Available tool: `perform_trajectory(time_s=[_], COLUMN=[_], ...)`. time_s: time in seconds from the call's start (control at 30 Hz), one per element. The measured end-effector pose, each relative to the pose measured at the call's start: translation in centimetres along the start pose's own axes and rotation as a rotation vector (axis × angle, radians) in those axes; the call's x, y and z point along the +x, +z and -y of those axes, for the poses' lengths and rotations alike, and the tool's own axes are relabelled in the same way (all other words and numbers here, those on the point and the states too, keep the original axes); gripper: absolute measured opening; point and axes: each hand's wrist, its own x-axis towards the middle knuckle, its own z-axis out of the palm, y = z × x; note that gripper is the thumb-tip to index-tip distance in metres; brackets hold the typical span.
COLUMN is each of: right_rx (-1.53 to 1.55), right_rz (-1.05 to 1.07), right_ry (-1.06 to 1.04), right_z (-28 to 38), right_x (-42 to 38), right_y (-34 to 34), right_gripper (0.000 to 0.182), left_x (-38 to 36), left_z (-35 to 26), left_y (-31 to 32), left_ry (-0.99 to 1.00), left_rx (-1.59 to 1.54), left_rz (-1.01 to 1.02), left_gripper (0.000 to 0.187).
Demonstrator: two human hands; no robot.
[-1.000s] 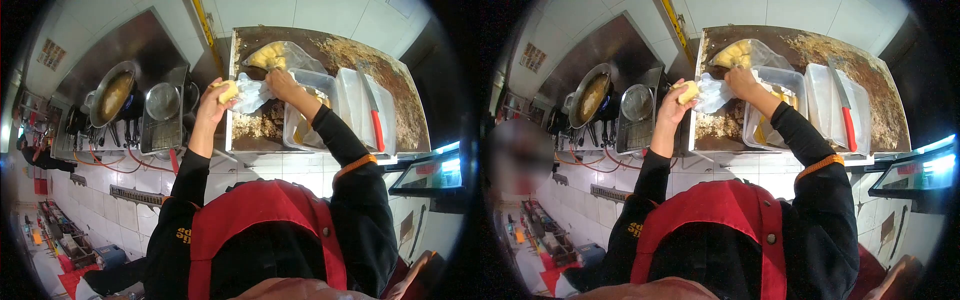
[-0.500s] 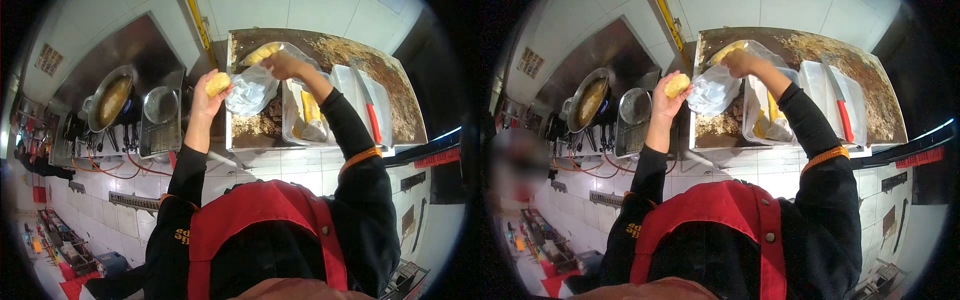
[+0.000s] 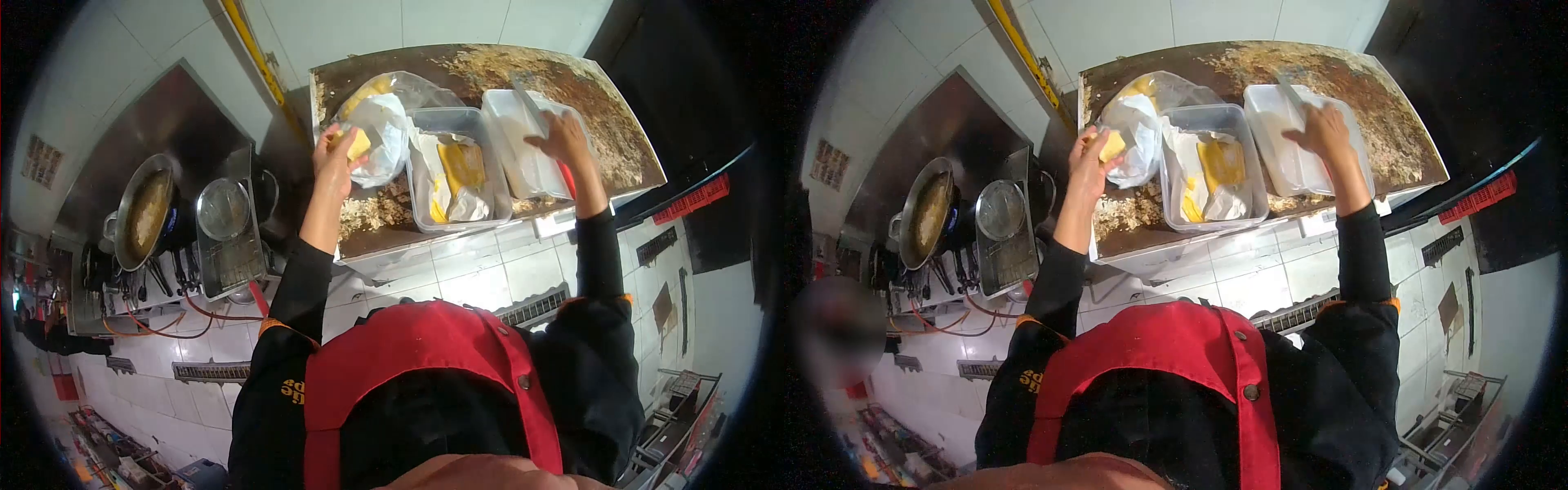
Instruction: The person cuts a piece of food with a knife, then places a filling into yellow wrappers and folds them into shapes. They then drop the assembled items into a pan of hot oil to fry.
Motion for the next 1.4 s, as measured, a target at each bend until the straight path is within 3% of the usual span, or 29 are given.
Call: perform_trajectory(time_s=[0.07, 0.2, 0.3, 0.4, 0.5, 0.57, 0.63, 0.7, 0.73, 0.8, 0.83, 0.9, 1.0, 1.07, 1.13, 1.2, 1.27, 1.33, 1.4], right_rx=[-0.037, 0.045, 0.079, 0.051, 0.067, 0.226, 0.343, 0.615, 0.626, 0.982, 1.127, 1.093, 1.250, 1.365, 1.295, 1.201, 1.163, 1.346, 1.360], right_rz=[0.154, 0.140, 0.086, 0.057, 0.165, 0.015, 0.024, 0.044, 0.055, 0.065, 0.066, 0.072, 0.158, 0.221, 0.233, 0.047, 0.041, 0.119, 0.148], right_ry=[0.139, 0.164, 0.222, 0.210, 0.154, 0.184, 0.248, 0.364, 0.338, 0.384, 0.364, 0.265, 0.185, 0.118, 0.078, -0.036, -0.048, 0.048, 0.044], right_z=[-1.5, -2.7, -3.2, -6.0, -5.6, -5.3, -4.7, -2.7, -1.4, 1.1, 3.0, 5.8, 10.4, 13.1, 15.5, 18.0, 20.2, 21.4, 21.6], right_x=[-1.8, -3.5, -3.8, -3.8, -3.3, -2.8, -2.5, -2.4, -2.1, -1.8, -1.8, -1.6, -1.8, -2.0, -2.1, -1.8, -1.6, -1.3, -0.8], right_y=[0.8, 1.8, 2.3, 4.9, 4.0, 4.0, 3.3, 1.5, 1.1, 0.5, -0.5, -0.7, -2.2, -2.3, -2.7, -1.0, -1.9, -1.3, -0.6], right_gripper=[0.052, 0.050, 0.042, 0.032, 0.026, 0.022, 0.021, 0.019, 0.019, 0.020, 0.023, 0.015, 0.007, 0.008, 0.010, 0.014, 0.019, 0.023, 0.027], left_x=[-0.2, -0.3, 0.2, -0.4, -0.4, -0.4, -0.6, 0.6, 0.7, 0.4, 0.2, 0.0, 0.3, -0.6, -1.9, -4.4, -6.0, -7.0, -7.2], left_z=[-1.2, -2.1, -1.2, -0.4, -1.2, -2.2, -3.2, -3.4, -3.8, -4.1, -4.1, -4.1, -3.4, -3.8, -4.0, -4.9, -5.2, -5.2, -4.7], left_y=[0.7, 1.3, 1.0, 1.2, 1.4, 1.3, 2.0, 1.1, 0.9, 1.5, 1.4, 1.4, 0.7, 0.8, 1.5, 2.4, 3.1, 3.4, 2.6], left_ry=[0.030, 0.114, -0.084, -0.020, 0.051, 0.123, 0.096, 0.027, 0.041, -0.121, -0.109, -0.171, -0.049, -0.072, 0.036, -0.014, 0.049, 0.076, 0.064], left_rx=[0.015, 0.064, 0.295, 0.347, 0.204, 0.072, 0.037, -0.035, -0.037, -0.227, -0.227, -0.615, -0.574, -0.609, -0.468, -0.466, -0.338, -0.326, -0.291], left_rz=[0.001, -0.032, -0.050, -0.074, -0.113, -0.130, -0.140, -0.035, -0.060, 0.026, 0.009, 0.013, 0.122, 0.146, 0.207, 0.209, 0.239, 0.223, 0.338], left_gripper=[0.054, 0.055, 0.048, 0.048, 0.044, 0.039, 0.038, 0.039, 0.039, 0.042, 0.042, 0.043, 0.039, 0.031, 0.025, 0.027, 0.030, 0.034, 0.048])
